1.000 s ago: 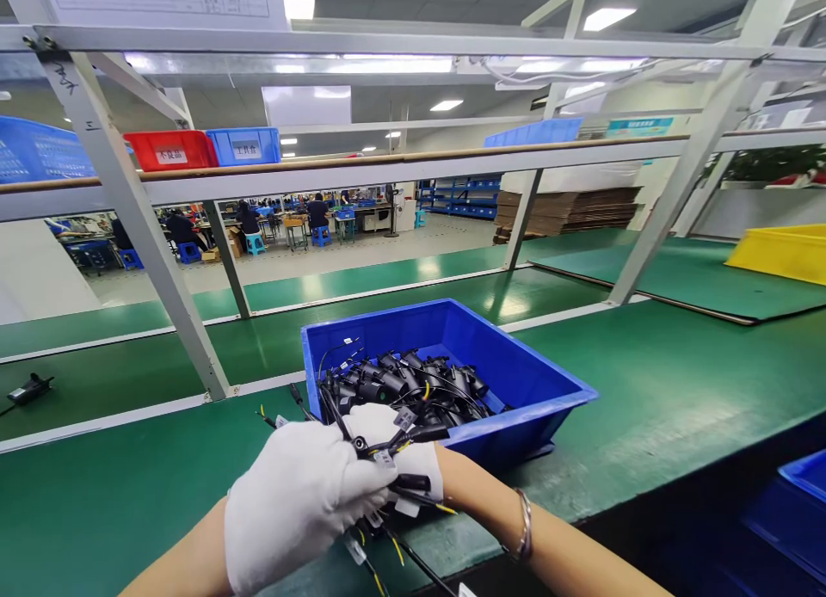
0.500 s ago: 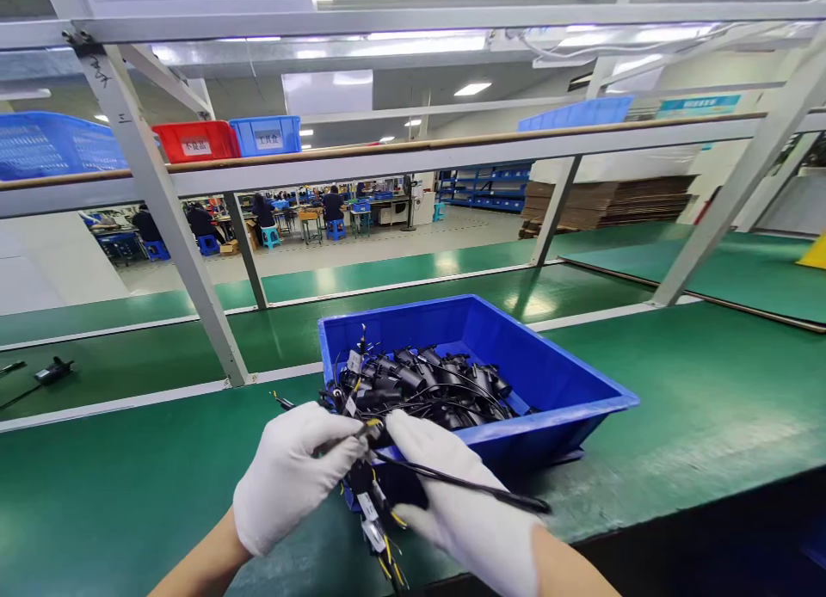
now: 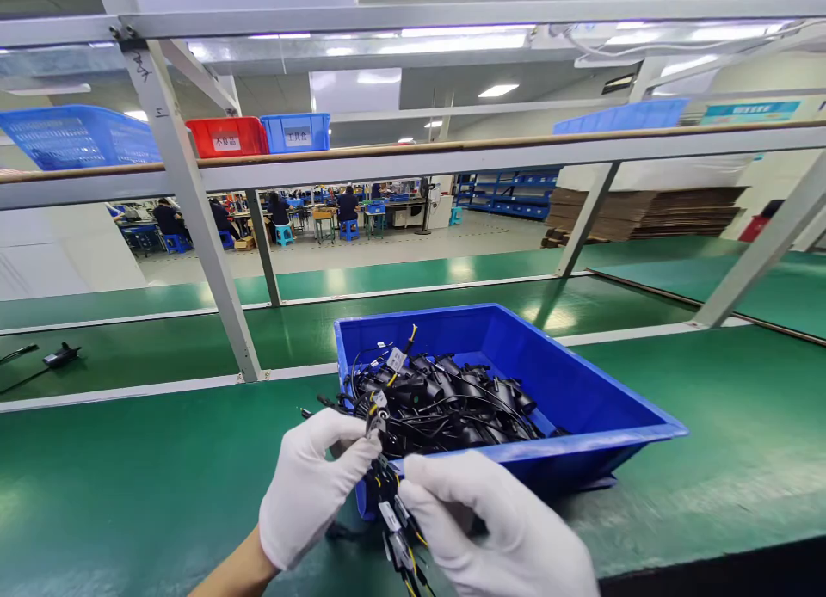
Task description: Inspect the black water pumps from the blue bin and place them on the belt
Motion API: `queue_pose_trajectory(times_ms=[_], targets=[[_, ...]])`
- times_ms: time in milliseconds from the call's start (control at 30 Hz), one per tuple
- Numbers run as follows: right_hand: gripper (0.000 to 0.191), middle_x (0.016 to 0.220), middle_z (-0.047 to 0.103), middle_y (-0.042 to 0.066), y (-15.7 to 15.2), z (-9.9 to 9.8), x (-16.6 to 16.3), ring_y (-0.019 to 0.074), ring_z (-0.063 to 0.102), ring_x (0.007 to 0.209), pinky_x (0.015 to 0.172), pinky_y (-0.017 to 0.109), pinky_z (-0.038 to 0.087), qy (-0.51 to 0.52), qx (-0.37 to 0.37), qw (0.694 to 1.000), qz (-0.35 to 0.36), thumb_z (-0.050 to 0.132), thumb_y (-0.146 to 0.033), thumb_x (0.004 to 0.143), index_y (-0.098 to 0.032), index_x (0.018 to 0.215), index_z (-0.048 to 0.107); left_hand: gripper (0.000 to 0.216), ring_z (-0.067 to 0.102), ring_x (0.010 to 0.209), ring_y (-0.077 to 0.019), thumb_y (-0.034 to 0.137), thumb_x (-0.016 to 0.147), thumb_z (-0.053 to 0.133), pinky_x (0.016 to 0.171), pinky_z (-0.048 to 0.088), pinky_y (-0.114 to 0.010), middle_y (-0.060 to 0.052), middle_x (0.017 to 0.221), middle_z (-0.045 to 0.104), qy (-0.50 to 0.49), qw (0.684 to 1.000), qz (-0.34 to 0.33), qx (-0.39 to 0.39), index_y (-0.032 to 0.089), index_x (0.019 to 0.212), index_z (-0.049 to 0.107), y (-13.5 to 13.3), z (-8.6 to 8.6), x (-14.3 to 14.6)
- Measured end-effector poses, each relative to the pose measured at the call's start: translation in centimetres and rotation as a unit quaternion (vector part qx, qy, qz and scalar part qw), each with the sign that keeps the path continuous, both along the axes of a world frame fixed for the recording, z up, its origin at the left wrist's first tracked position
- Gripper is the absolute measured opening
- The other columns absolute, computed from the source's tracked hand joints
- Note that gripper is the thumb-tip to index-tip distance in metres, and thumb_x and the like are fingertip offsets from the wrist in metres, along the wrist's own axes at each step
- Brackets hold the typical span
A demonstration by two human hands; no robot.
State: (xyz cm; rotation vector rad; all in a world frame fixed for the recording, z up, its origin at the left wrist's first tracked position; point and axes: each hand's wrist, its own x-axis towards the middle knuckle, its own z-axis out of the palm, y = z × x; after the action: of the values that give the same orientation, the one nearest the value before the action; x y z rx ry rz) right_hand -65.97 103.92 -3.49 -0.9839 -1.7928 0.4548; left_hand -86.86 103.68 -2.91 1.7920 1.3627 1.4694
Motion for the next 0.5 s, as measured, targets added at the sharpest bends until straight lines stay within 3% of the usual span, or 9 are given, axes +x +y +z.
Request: queue_pose_trajectory(times_ms=[100,233,300,400,500], targets=[[0.021,0.083,0.079,0.002,0.3,0.3,-2.5,0.0177,0.076,0.072,0.067,0.021,0.064,-0.001,0.015,0.999,0.046,0.065,-0.042,0.097,-0.026,0.091,0.078,0.022,0.058,0.073,-0.0112,0.035,0.096,0.067,0.071,0.045,-0.022,-0.001,0.077,0.069,-0.001,0.999,-0.024,0.022,0.019,0.084,0.076,-0.3,-0.4,-0.4],[0.028,0.075,0.075,0.001,1.4,-0.5,-4.1,0.0156,0.07,0.059,0.056,0.022,0.062,0.028,-0.004,0.999,-0.042,0.073,-0.049,0.089,-0.022,0.097,0.075,0.028,0.059,0.078,-0.0133,0.043,0.096,0.067,0.075,0.047,-0.024,-0.003,0.083,0.069,-0.055,0.997,-0.038,-0.028,0.018,0.087,0.075,-0.1,-1.3,-1.3],[0.033,0.073,0.074,0.0,2.2,-0.4,-4.6,0.0146,0.066,0.053,0.051,0.022,0.06,0.024,-0.023,0.999,-0.03,0.077,-0.049,0.084,-0.022,0.101,0.076,0.029,0.06,0.081,-0.0143,0.044,0.097,0.066,0.078,0.048,-0.025,-0.004,0.086,0.069,-0.071,0.996,-0.048,-0.031,0.018,0.087,0.075,0.1,-1.7,-1.6],[0.021,0.082,0.079,0.001,2.9,0.5,-5.2,0.0153,0.073,0.065,0.065,0.021,0.064,0.021,-0.04,0.998,0.046,0.069,-0.042,0.089,-0.025,0.095,0.078,0.025,0.061,0.084,-0.0147,0.041,0.098,0.065,0.081,0.048,-0.025,-0.004,0.089,0.069,-0.062,0.996,-0.062,-0.006,0.019,0.092,0.076,0.3,-2.0,-1.8],[0.019,0.08,0.08,0.0,3.1,1.0,-5.7,0.0161,0.077,0.07,0.073,0.02,0.065,0.033,-0.027,0.998,0.048,0.064,-0.038,0.09,-0.026,0.089,0.079,0.026,0.059,0.081,-0.0134,0.04,0.1,0.061,0.078,0.047,-0.024,-0.003,0.085,0.067,-0.044,0.997,-0.059,0.013,0.019,0.089,0.072,0.3,-2.1,-1.9]])
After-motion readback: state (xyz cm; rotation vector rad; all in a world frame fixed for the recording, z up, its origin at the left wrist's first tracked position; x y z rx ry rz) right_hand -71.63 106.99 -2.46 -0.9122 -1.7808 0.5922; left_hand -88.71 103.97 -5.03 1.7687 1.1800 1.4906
